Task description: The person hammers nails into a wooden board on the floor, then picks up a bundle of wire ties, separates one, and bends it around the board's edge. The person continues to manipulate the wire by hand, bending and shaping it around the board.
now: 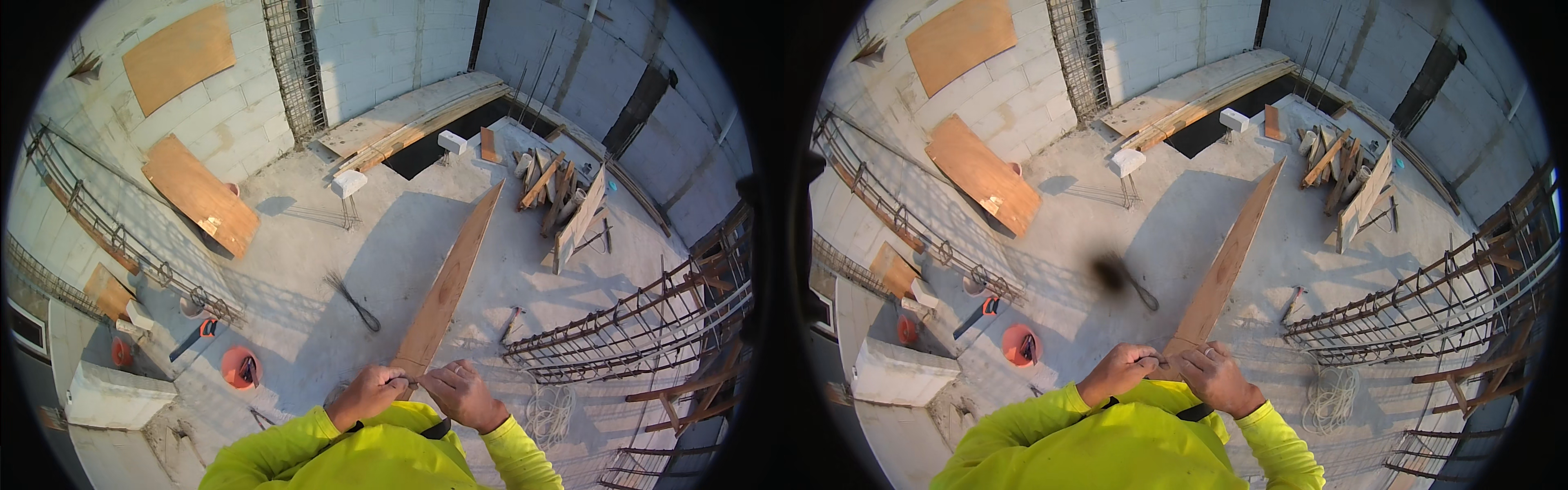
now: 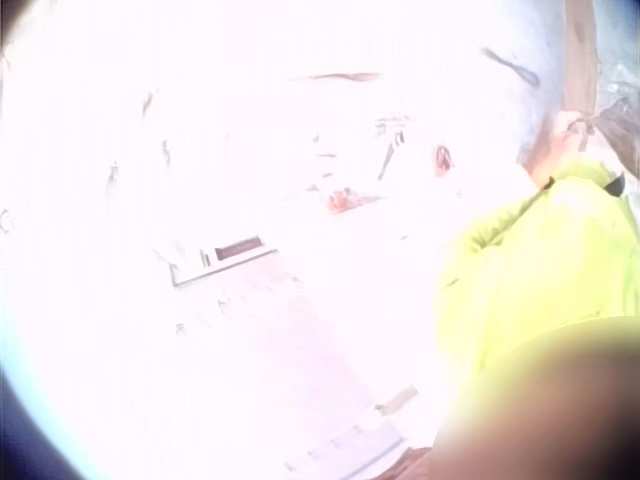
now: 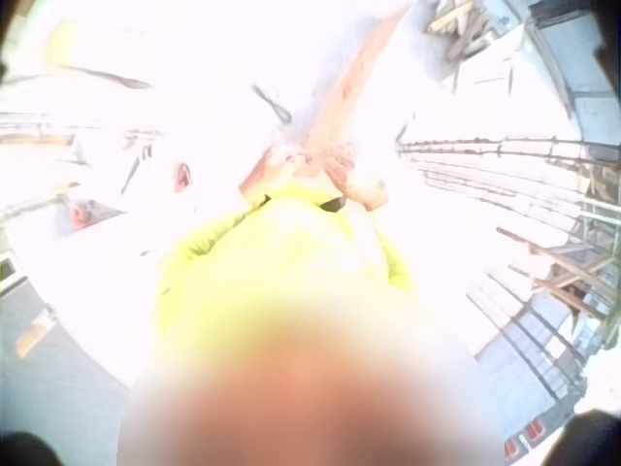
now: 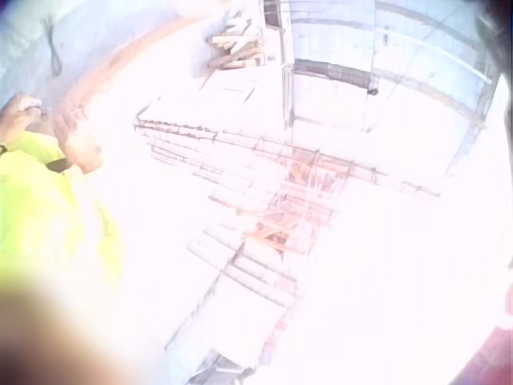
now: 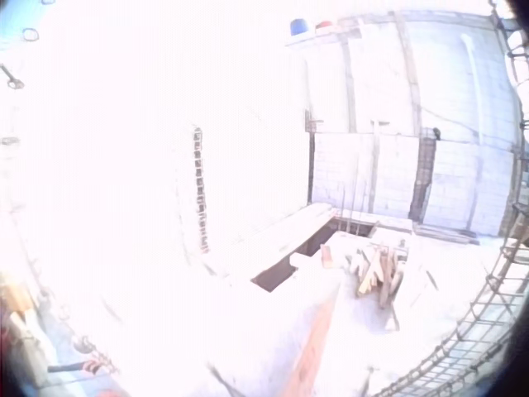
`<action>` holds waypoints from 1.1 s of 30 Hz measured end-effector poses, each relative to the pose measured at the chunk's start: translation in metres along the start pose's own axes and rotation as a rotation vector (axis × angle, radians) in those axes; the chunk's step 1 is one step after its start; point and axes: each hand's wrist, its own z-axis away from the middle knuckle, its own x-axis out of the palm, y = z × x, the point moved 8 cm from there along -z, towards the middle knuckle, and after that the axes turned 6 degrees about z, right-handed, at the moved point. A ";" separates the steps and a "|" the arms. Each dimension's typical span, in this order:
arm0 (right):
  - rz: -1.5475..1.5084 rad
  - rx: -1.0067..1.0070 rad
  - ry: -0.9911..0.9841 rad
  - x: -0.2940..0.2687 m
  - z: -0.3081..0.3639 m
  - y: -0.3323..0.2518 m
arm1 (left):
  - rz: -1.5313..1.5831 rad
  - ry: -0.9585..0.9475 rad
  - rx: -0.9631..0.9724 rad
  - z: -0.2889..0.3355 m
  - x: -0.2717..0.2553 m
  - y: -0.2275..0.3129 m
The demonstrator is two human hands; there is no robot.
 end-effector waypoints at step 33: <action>-1.088 0.713 -0.285 0.109 0.036 0.019 | -0.074 0.374 0.285 0.032 -0.011 -0.001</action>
